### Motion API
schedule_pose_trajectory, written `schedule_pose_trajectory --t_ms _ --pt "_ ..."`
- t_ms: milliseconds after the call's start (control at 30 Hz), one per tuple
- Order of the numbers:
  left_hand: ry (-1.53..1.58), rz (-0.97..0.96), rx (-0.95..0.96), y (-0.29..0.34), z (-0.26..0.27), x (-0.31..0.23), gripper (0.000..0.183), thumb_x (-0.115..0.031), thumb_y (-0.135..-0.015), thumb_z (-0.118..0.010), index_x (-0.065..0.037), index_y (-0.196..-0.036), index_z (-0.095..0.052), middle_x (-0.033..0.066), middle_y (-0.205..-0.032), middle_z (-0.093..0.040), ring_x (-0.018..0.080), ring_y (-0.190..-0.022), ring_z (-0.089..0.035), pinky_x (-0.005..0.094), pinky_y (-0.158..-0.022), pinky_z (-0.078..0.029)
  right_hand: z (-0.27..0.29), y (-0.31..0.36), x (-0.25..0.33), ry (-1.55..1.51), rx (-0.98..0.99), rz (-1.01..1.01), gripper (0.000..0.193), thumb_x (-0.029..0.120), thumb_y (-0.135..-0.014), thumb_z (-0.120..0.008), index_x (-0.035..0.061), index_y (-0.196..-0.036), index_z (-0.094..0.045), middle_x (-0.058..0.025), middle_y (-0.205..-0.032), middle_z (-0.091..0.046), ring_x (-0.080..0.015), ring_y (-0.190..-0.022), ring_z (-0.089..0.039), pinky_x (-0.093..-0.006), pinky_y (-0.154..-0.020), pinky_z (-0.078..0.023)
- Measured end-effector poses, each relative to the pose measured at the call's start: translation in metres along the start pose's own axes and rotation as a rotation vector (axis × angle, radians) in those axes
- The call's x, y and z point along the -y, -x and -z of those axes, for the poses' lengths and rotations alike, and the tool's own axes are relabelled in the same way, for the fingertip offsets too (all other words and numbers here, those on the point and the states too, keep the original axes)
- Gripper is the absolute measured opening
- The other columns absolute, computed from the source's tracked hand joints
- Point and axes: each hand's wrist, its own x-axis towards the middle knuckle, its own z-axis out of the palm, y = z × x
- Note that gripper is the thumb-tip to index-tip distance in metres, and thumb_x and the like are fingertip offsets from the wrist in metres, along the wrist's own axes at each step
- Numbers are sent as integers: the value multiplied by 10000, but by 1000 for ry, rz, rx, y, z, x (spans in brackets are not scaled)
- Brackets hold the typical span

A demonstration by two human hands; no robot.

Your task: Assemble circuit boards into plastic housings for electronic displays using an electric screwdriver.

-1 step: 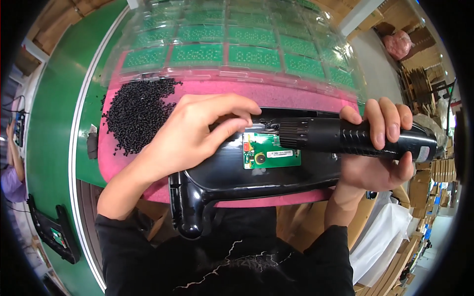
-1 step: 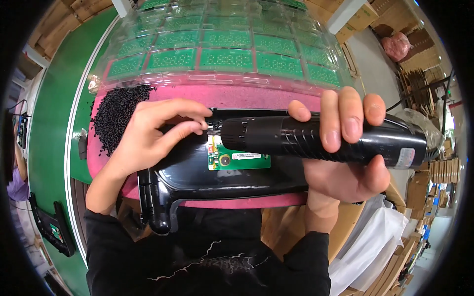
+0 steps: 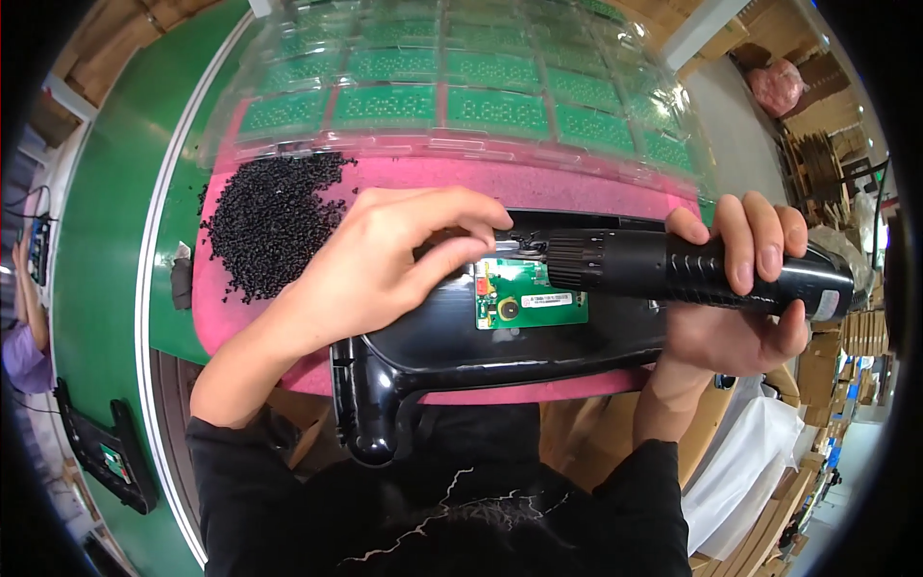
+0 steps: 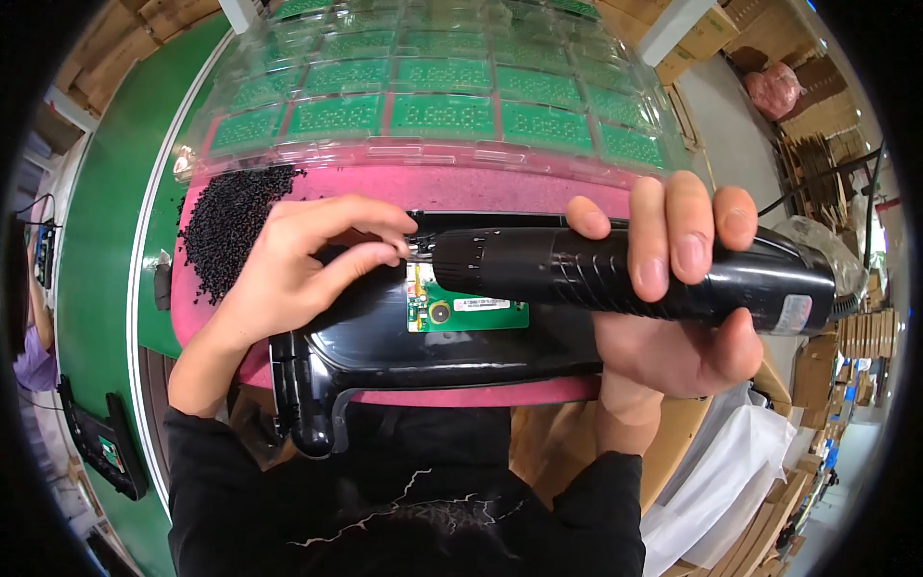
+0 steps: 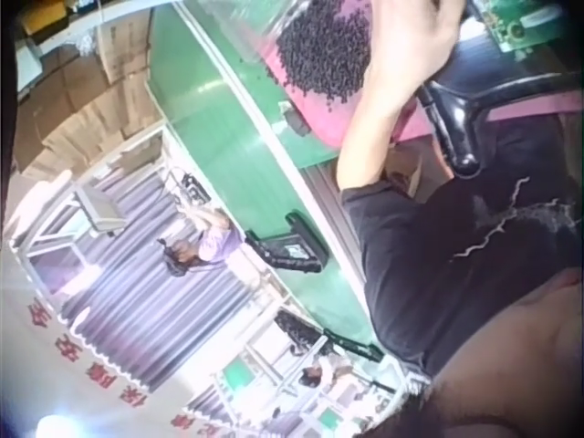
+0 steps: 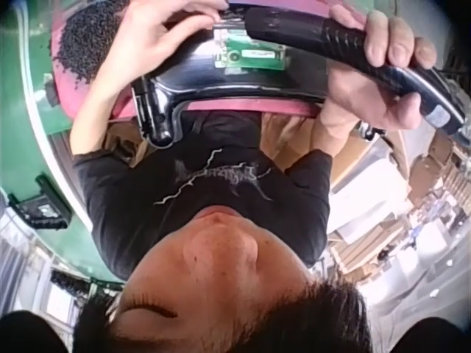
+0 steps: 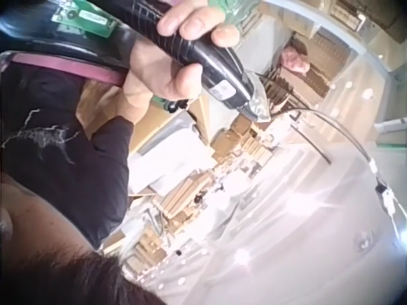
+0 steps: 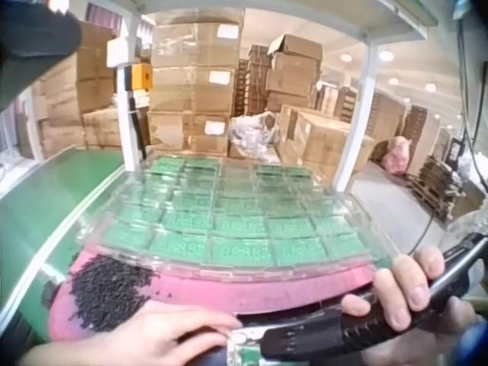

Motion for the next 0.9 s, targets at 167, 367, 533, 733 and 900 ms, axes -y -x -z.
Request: schedule_pose_trajectory --t_ms 167,367,533,733,900 --pt "13 -71 -19 4 -6 1 251 61 -836 -703 55 -1077 -635 122 -973 -707 200 -880 -726 298 -789 -591 0 3 -5 -13 24 -26 388 158 -750 -730 168 -1039 -470 36 -931 -496 -103 -806 -503 -376 -888 -325" --pt "-16 -81 -18 5 -8 2 252 53 -828 -713 52 -1065 -628 123 -988 -704 206 -862 -721 305 -780 -588 -1 5 -6 37 64 -66 400 162 -735 -751 186 -1022 -473 46 -923 -503 -97 -792 -518 -398 -901 -348" --pt "10 -24 80 2 -3 -5 239 29 -802 -735 33 -1028 -657 131 -971 -700 241 -823 -704 336 -736 -571 -5 5 -10 6 80 -76 380 158 -724 -779 194 -988 -507 60 -894 -510 -91 -748 -551 -382 -867 -371" --pt "-268 -261 -69 4 -10 2 212 -23 -724 -771 36 -888 -650 113 -786 -658 278 -761 -669 356 -675 -535 -2 4 -12 68 99 -128 369 157 -746 -759 199 -1013 -507 62 -929 -505 -95 -769 -548 -446 -942 -379" --pt "-375 -343 -235 0 -9 1 168 91 -724 -734 42 -852 -638 111 -749 -641 251 -687 -645 336 -597 -517 3 6 -6 71 51 -7 365 139 -736 -728 165 -1018 -499 28 -1000 -497 -98 -723 -534 -390 -822 -379"
